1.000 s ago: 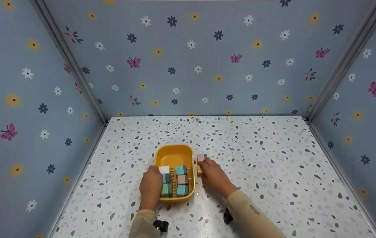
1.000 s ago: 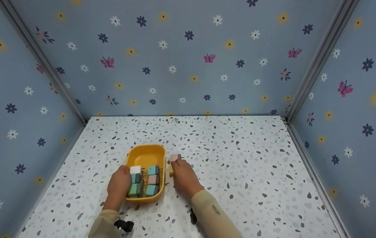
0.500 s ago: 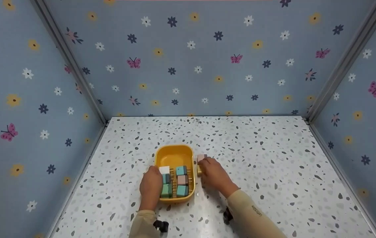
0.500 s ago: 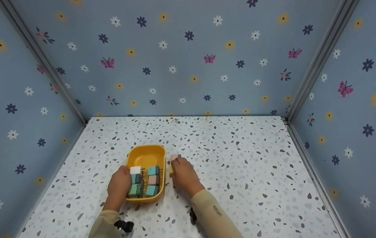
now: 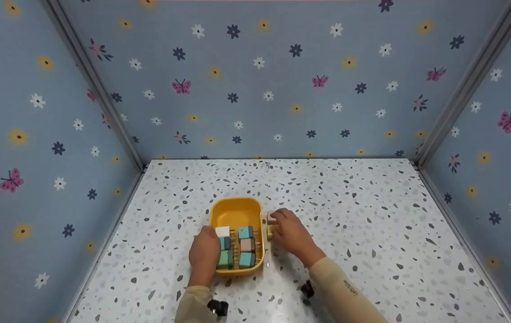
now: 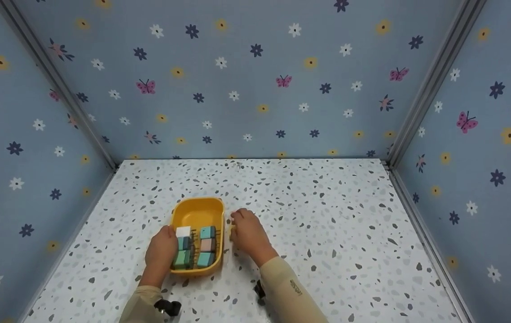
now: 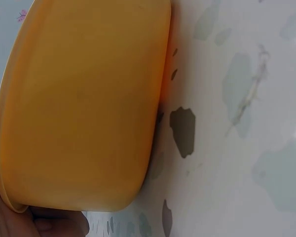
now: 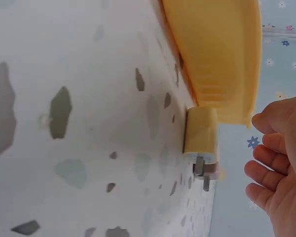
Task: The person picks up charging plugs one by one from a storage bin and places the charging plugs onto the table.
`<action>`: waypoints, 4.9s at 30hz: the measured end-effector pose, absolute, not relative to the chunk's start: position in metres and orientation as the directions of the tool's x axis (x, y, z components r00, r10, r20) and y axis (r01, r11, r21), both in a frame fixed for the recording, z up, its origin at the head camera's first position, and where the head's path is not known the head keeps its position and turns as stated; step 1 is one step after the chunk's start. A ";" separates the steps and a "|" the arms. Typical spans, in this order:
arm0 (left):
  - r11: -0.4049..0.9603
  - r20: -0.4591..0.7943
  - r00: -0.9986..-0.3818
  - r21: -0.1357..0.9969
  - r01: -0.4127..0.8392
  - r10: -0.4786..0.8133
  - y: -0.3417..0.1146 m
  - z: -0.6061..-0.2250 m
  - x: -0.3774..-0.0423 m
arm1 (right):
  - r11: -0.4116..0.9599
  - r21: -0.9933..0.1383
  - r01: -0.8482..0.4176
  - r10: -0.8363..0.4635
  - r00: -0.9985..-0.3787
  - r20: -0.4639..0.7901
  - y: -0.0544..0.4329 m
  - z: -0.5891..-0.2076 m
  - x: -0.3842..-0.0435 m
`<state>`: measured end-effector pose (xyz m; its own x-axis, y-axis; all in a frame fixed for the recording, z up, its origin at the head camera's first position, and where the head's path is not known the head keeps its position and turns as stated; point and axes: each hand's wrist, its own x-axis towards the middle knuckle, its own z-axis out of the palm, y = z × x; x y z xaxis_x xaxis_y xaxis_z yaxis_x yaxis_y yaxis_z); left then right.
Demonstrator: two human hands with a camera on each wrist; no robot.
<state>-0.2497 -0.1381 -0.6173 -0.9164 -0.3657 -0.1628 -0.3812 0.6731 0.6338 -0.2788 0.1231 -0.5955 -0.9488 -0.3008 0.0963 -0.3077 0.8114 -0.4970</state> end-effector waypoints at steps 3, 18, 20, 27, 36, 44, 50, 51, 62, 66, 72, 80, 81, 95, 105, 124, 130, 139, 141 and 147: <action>0.684 -0.146 -0.921 0.630 -0.368 -0.361 -0.138 -0.617 -0.249 | 0.793 -0.512 -0.330 -0.310 -0.942 0.127 0.121 -0.589 -0.277; 0.708 -0.124 -0.932 0.618 -0.341 -0.341 -0.139 -0.618 -0.249 | 0.731 -0.431 -0.529 -0.463 -0.849 0.256 0.107 -0.578 -0.266; 0.701 -0.129 -0.932 0.626 -0.343 -0.340 -0.139 -0.618 -0.249 | 0.733 -0.432 -0.525 -0.473 -0.850 0.232 0.103 -0.575 -0.264; 0.684 -0.139 -0.929 0.642 -0.348 -0.342 -0.140 -0.621 -0.250 | 0.744 -0.445 -0.498 -0.489 -0.860 0.145 0.089 -0.570 -0.257; 0.708 -0.085 -0.938 0.634 -0.312 -0.337 -0.140 -0.620 -0.249 | 0.716 -0.392 -0.578 -0.568 -0.808 0.155 0.076 -0.572 -0.250; 0.724 -0.065 -0.943 0.624 -0.295 -0.327 -0.141 -0.618 -0.247 | 0.688 -0.339 -0.642 -0.619 -0.763 0.186 0.068 -0.576 -0.244; 0.734 -0.060 -0.943 0.612 -0.295 -0.328 -0.141 -0.618 -0.247 | 0.692 -0.358 -0.628 -0.637 -0.763 0.107 0.063 -0.578 -0.240; 0.735 -0.061 -0.942 0.610 -0.297 -0.330 -0.141 -0.618 -0.247 | 0.691 -0.359 -0.627 -0.642 -0.761 0.093 0.062 -0.578 -0.240; 0.739 -0.074 -0.939 0.597 -0.312 -0.336 -0.141 -0.619 -0.249 | 0.745 -0.262 -0.613 -0.639 -0.769 -0.021 0.053 -0.574 -0.236; 0.726 -0.091 -0.935 0.607 -0.325 -0.342 -0.140 -0.618 -0.247 | 0.753 -0.192 -0.629 -0.644 -0.765 -0.019 0.050 -0.575 -0.236; 0.712 -0.098 -0.934 0.620 -0.328 -0.344 -0.140 -0.615 -0.246 | 0.763 -0.120 -0.635 -0.641 -0.767 -0.019 0.046 -0.575 -0.234; 0.707 -0.120 -0.934 0.622 -0.335 -0.337 -0.140 -0.617 -0.248 | 0.784 -0.073 -0.616 -0.619 -0.784 -0.033 0.041 -0.575 -0.232; 0.708 -0.121 -0.934 0.621 -0.336 -0.336 -0.141 -0.617 -0.248 | 0.788 -0.079 -0.610 -0.614 -0.788 -0.039 0.041 -0.575 -0.232; 0.709 -0.102 -0.935 0.626 -0.326 -0.341 -0.140 -0.617 -0.247 | 0.805 -0.094 -0.586 -0.592 -0.804 -0.058 0.037 -0.579 -0.233; 0.699 -0.124 -0.930 0.626 -0.344 -0.347 -0.140 -0.618 -0.248 | 0.786 -0.076 -0.614 -0.617 -0.786 -0.040 0.039 -0.582 -0.234; 0.703 -0.142 -0.925 0.612 -0.362 -0.352 -0.139 -0.619 -0.250 | 0.809 -0.106 -0.578 -0.587 -0.805 -0.088 0.034 -0.583 -0.234; 0.721 -0.092 -0.935 0.612 -0.325 -0.343 -0.139 -0.620 -0.248 | 0.770 -0.045 -0.637 -0.638 -0.769 -0.032 0.035 -0.584 -0.235; 0.711 -0.109 -0.930 0.615 -0.341 -0.351 -0.139 -0.619 -0.249 | 0.764 -0.082 -0.641 -0.646 -0.759 -0.087 0.037 -0.582 -0.238; 0.708 -0.117 -0.930 0.617 -0.343 -0.348 -0.139 -0.619 -0.250 | 0.761 -0.070 -0.645 -0.649 -0.756 -0.083 0.036 -0.581 -0.238; 0.711 -0.116 -0.934 0.619 -0.334 -0.338 -0.139 -0.618 -0.250 | 0.759 -0.072 -0.647 -0.651 -0.756 -0.071 0.037 -0.581 -0.237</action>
